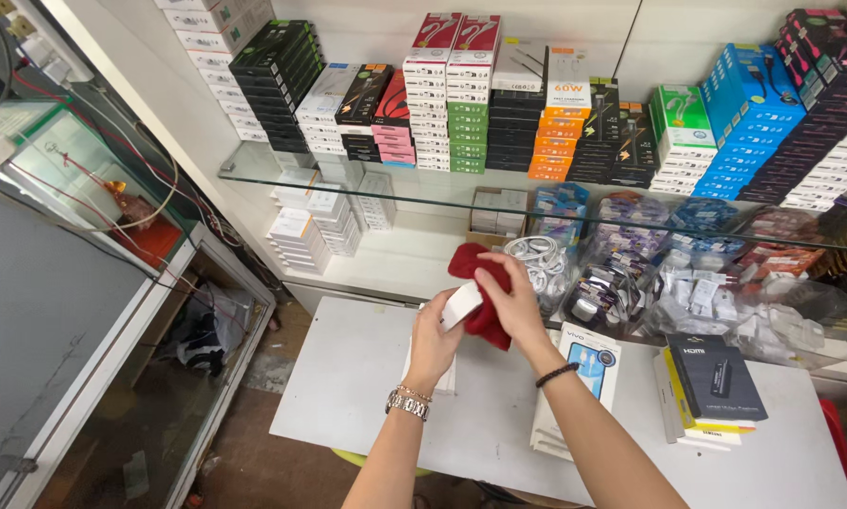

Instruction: The person wipes the surfaces of small white product boxes with a red cloth, then places them on a glass shelf. The person repeats this process for several boxes, including larger white boxes and a black box, handling them one at a time.

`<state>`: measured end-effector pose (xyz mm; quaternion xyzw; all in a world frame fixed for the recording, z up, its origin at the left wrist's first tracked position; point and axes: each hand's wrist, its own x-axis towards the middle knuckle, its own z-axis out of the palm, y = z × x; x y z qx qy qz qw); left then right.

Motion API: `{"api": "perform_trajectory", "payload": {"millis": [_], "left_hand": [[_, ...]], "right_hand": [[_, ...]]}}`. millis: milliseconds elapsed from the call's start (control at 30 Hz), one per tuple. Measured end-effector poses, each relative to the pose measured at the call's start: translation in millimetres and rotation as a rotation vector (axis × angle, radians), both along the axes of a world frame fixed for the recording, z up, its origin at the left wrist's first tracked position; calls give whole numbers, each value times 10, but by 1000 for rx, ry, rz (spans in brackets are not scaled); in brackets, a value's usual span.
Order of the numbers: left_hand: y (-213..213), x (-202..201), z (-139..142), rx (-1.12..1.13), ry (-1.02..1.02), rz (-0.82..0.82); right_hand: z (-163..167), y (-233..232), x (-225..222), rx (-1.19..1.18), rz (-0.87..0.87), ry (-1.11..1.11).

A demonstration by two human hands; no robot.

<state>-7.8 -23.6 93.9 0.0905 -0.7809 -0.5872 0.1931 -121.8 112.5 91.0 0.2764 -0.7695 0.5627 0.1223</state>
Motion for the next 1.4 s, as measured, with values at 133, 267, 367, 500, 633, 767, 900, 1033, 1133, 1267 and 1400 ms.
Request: {"api": "perform_trajectory", "payload": {"millis": [133, 267, 367, 500, 633, 767, 900, 1033, 1133, 1267, 1400], "left_hand": [[6, 14, -53, 49, 28, 14], [-40, -5, -134, -123, 34, 108], [-98, -50, -164, 91, 66, 30], [-198, -167, -163, 609, -34, -150], [-329, -303, -154, 840, -35, -85], [-434, -345, -168, 1003, 71, -60], [-439, -304, -204, 1063, -28, 2], [-464, -321, -240, 987, -93, -66], [-615, -406, -286, 1004, 23, 60], [-950, -506, -470, 1222, 171, 404], [-1029, -567, -769, 1399, 120, 552]], "right_hand": [[61, 12, -29, -262, 10, -507], [62, -39, 29, 142, 92, 328], [56, -68, -65, -24, 69, -285], [80, -86, -260, -363, 63, -742], [9, -313, -23, -347, 196, -574], [-35, -320, 282, -233, 271, -506], [52, -174, 138, 6, 23, -569], [0, -369, 91, -133, 20, -488], [-121, -490, 238, -47, 113, -371], [-187, -350, 343, 286, 26, -481], [-216, -518, 444, -106, -15, -324]]}}
